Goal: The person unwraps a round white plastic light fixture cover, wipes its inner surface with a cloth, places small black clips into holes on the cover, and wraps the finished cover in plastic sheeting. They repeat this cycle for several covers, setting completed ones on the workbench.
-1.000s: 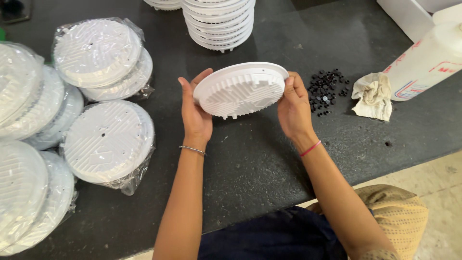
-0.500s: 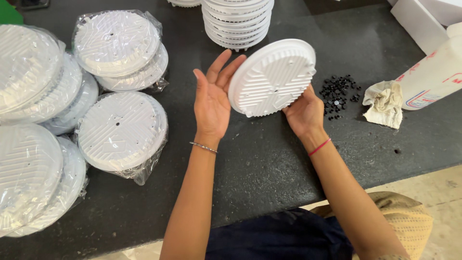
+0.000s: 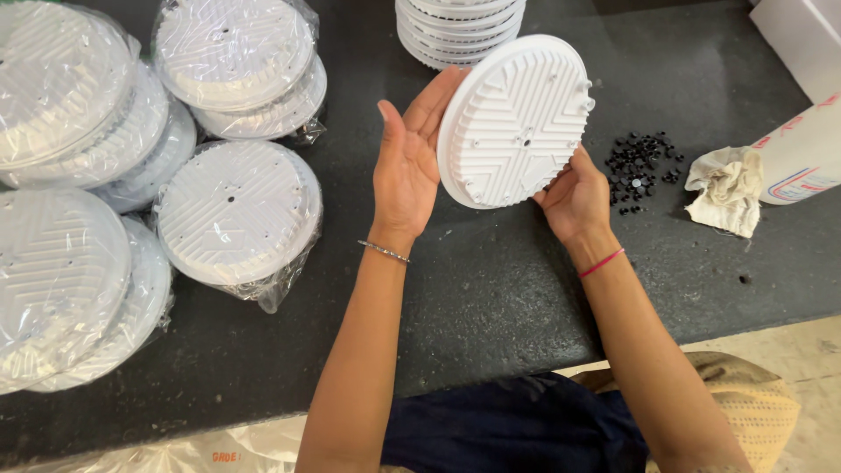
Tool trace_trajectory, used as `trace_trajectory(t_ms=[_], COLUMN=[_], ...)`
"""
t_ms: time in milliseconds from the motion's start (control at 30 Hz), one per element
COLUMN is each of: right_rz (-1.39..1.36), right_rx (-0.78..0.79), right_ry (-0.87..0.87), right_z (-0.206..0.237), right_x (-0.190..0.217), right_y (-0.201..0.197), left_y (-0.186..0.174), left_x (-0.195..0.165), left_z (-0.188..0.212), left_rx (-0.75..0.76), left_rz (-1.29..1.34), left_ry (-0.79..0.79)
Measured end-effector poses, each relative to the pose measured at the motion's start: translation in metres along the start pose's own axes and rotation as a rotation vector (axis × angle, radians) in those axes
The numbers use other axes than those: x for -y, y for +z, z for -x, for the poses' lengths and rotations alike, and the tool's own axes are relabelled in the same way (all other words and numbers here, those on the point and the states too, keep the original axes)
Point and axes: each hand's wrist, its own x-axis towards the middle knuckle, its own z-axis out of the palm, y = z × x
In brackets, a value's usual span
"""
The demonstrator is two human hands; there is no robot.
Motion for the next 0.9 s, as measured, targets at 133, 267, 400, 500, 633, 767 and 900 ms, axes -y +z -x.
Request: trace_trajectory(t_ms=[133, 267, 400, 500, 633, 767, 900], right_rz=[-0.004, 0.020, 0.093, 0.140, 0.121, 0.076, 0.081], right_rx=[0.012, -0.053, -0.010, -0.015, -0.033, 0.038, 0.102], right_ry=[0.000, 0.044, 0.073, 0.106, 0.154, 0.157, 0.136], right_z=[-0.004, -0.005, -0.001, 0.001, 0.004, 0.010, 0.016], right_x=[-0.004, -0.005, -0.004, -0.003, 0.000, 0.007, 0.013], right_y=[-0.007, -0.008, -0.005, -0.001, 0.005, 0.014, 0.022], left_y=[-0.005, -0.012, -0.029, -0.047, -0.072, -0.091, -0.101], left_x=[0.006, 0.017, 0.027, 0.033, 0.042, 0.049, 0.053], left_z=[-0.002, -0.003, -0.005, -0.007, -0.006, -0.002, 0.001], left_rx=[-0.014, -0.120, -0.259, -0.364, -0.444, -0.508, -0.515], left_rz=[0.015, 0.054, 0.107, 0.171, 0.222, 0.212, 0.231], left_ry=[-0.003, -0.003, -0.034, -0.081, -0.136, -0.190, -0.226])
